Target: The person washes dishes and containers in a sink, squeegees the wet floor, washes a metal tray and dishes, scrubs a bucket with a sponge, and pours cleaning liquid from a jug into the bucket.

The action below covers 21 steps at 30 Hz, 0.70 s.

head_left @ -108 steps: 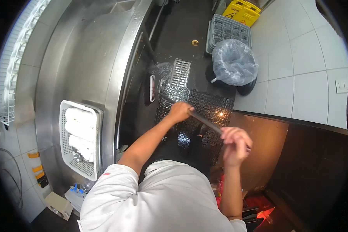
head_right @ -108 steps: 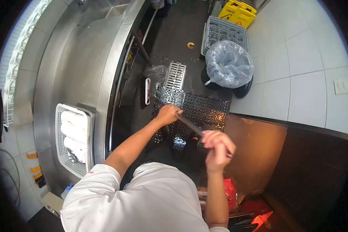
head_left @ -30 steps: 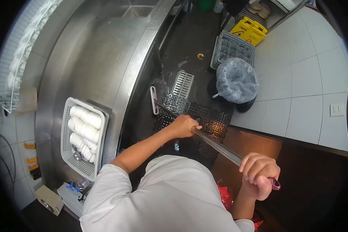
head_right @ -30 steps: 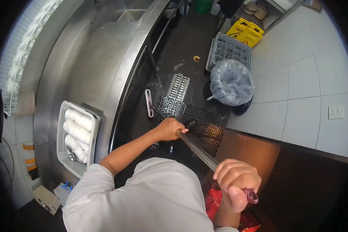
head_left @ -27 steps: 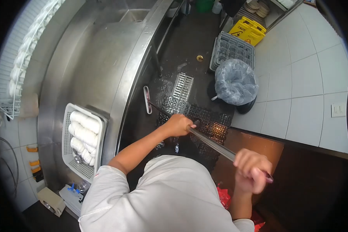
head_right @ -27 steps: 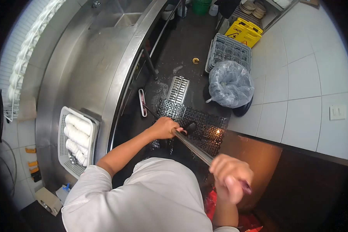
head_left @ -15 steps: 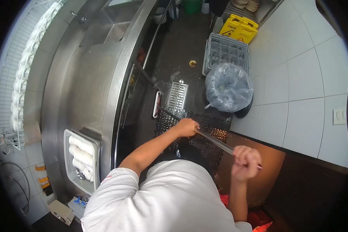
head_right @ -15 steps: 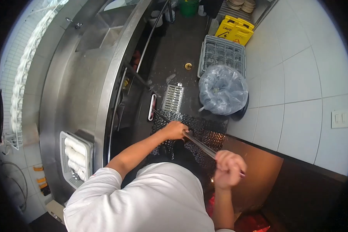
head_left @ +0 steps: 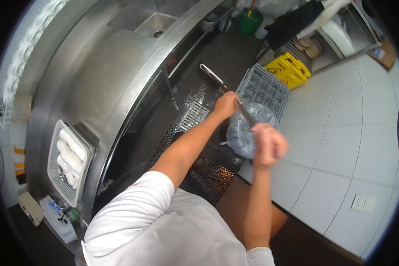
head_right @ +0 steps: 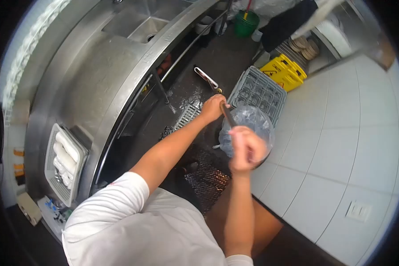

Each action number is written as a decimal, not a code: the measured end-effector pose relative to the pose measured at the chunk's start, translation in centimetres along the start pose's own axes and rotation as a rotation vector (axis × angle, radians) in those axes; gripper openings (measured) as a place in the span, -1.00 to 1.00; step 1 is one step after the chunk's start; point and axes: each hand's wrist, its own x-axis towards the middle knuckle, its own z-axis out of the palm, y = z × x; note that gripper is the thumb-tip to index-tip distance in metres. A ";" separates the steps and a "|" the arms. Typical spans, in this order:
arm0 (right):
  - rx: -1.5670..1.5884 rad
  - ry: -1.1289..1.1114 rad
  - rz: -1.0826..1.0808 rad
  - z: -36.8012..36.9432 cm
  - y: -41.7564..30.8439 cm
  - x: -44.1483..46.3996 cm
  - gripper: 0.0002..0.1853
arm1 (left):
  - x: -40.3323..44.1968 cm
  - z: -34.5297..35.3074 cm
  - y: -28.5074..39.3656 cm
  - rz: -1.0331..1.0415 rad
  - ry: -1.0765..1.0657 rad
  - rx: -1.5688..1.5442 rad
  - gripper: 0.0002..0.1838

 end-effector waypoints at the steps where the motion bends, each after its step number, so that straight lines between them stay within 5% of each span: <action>1: -0.174 -0.086 0.047 1.2 2.8 -0.9 -0.71 | -0.3 0.5 -3.4 -0.022 -0.054 0.014 -0.75; 4: -0.229 -0.192 0.142 2.6 5.7 -5.6 -0.76 | -4.0 1.4 -9.4 0.021 -0.141 0.042 -0.73; 10: -0.064 -0.033 0.265 2.0 -5.3 -5.9 -0.59 | -10.0 -1.7 -1.8 0.173 -0.191 -0.045 -0.64; 16: 0.030 0.090 0.097 3.6 -12.1 2.6 -0.63 | -3.0 -7.2 5.2 0.350 -0.097 -0.158 -0.62; 21: -0.077 0.210 0.107 10.7 -6.0 7.7 -0.68 | 4.1 -9.9 -0.2 0.228 0.126 -0.124 -0.69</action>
